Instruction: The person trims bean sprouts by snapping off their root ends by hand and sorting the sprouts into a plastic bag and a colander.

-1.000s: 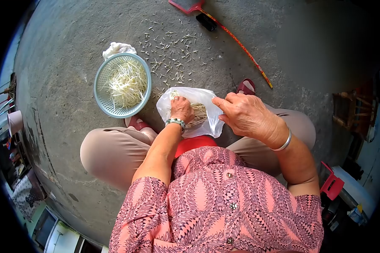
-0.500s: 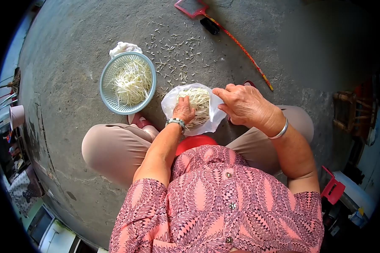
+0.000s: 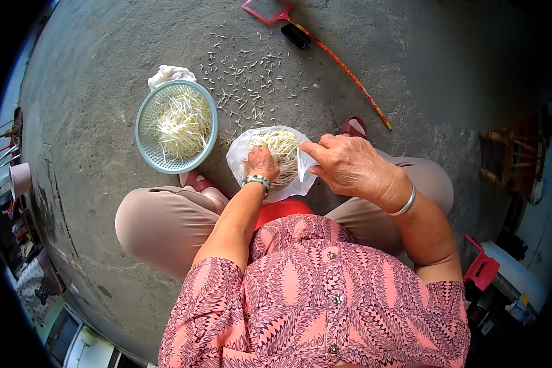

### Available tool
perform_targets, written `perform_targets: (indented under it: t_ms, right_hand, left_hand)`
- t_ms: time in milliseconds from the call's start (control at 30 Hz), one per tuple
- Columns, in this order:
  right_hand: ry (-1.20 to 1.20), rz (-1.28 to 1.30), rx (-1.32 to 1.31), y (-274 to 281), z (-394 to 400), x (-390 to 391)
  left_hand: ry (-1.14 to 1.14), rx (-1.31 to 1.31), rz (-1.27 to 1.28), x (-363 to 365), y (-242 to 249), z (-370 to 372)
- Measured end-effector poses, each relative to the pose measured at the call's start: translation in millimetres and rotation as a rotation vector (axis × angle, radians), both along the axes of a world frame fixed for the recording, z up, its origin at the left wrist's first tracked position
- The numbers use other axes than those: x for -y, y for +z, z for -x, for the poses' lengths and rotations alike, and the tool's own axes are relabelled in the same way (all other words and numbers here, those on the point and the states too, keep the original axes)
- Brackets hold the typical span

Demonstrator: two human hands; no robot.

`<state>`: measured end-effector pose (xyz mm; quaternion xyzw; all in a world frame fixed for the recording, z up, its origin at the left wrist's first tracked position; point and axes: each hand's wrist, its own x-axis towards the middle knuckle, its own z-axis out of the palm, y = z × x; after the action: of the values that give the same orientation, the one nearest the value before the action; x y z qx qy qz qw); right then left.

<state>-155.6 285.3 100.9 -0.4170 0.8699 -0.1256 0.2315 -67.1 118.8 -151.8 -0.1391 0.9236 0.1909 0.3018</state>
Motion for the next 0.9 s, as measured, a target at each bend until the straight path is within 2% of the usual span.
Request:
perform_targets:
  t_ms: [200,433,567,633,700,800,833,900]
  right_hand:
    - [-0.020,-0.013,0.008,-1,2,-5]
    - [-0.029,0.050,-0.011,-1,4,2]
    - [-0.022,0.044,-0.015,0,3,6]
    - [-0.013,0.032,-0.036,-3,4,4]
    - [-0.037,0.054,-0.003,-1,4,2]
    - [-0.045,0.035,-0.020,-12,6,0]
    - [-0.037,0.041,-0.010,-13,7,-1]
    - [-0.049,0.009,-0.025,-13,7,0]
  left_hand:
    - [0.058,-0.050,-0.063,4,1,11]
    - [0.063,-0.264,-0.298,-3,10,8]
    - [0.008,-0.027,-0.248,5,-1,-3]
    - [0.124,-0.092,-0.330,11,-14,-6]
    - [0.048,-0.074,-0.283,13,-5,-5]
    - [0.062,-0.095,-0.298,12,-11,0]
    - [-0.059,0.005,-0.258,14,-6,2]
    - [-0.140,-0.038,-0.284,18,-19,-4]
